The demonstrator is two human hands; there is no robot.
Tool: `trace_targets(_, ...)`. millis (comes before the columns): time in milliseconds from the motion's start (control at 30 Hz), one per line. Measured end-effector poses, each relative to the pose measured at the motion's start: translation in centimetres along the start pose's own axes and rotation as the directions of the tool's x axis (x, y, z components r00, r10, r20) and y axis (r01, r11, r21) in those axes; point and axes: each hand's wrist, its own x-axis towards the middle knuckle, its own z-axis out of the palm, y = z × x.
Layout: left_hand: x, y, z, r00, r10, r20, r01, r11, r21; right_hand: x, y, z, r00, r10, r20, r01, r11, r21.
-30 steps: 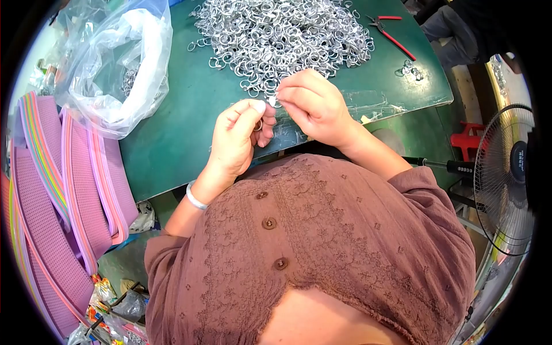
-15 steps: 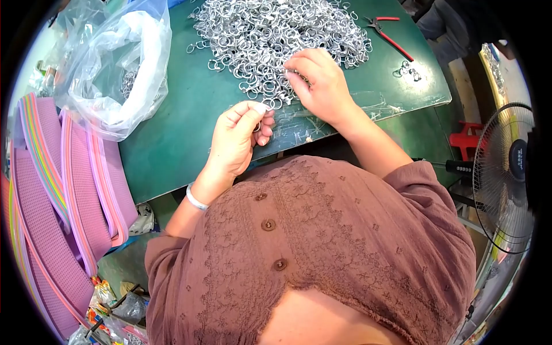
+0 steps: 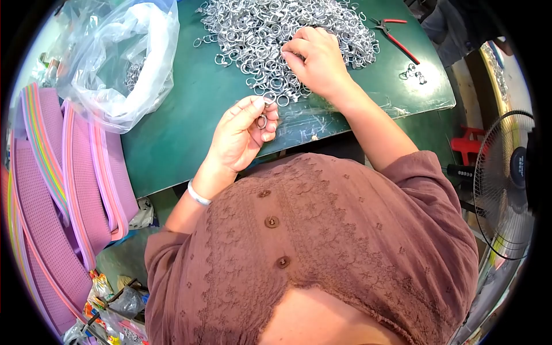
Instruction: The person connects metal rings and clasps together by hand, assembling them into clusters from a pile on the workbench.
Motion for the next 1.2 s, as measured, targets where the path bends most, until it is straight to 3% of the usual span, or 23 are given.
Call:
trace_targets(167,0.0,0.1,0.1,1.0,0.0,0.014,0.0,1.0,0.016,0.2,-0.5,-0.9,0.996,0.01,-0.093,0.011,0.974,0.226)
trace_targets(267,-0.1,0.2,0.2,1.0,0.011,0.006,-0.012,0.999,0.048,-0.3,-1.4,-1.8,0.989,0.148,0.002,-0.137,0.913,0.385)
trace_targets(467,0.0,0.0,0.4,0.999,0.045,-0.015,-0.042,0.986,0.16,-1.5,-2.3,-3.0,0.944,0.251,0.214,-0.328,0.769,0.548)
trace_targets(600,0.0,0.1,0.5,0.999,0.031,-0.015,-0.028,0.986,0.165,-2.5,-2.4,-2.6,0.932,0.224,0.284,-0.361,0.577,0.733)
trace_targets(700,0.1,0.1,0.6,0.999,0.035,-0.029,-0.031,0.991,0.131,-2.9,-2.9,-2.5,0.943,0.219,0.249,-0.329,0.518,0.79)
trace_targets(867,0.3,0.3,1.1,0.998,0.058,-0.036,-0.055,0.996,0.063,-3.0,-3.6,-2.8,0.979,0.111,0.171,-0.203,0.619,0.759)
trace_targets(1067,0.7,0.2,1.2,0.982,0.113,-0.151,-0.077,0.971,0.227,-3.0,-4.5,-3.2,0.982,0.091,0.168,-0.181,0.726,0.664)
trace_targets(1200,0.8,0.0,1.2,0.983,0.119,-0.142,-0.088,0.974,0.207,-3.1,-4.7,-3.1,0.986,0.097,0.133,-0.161,0.732,0.662)
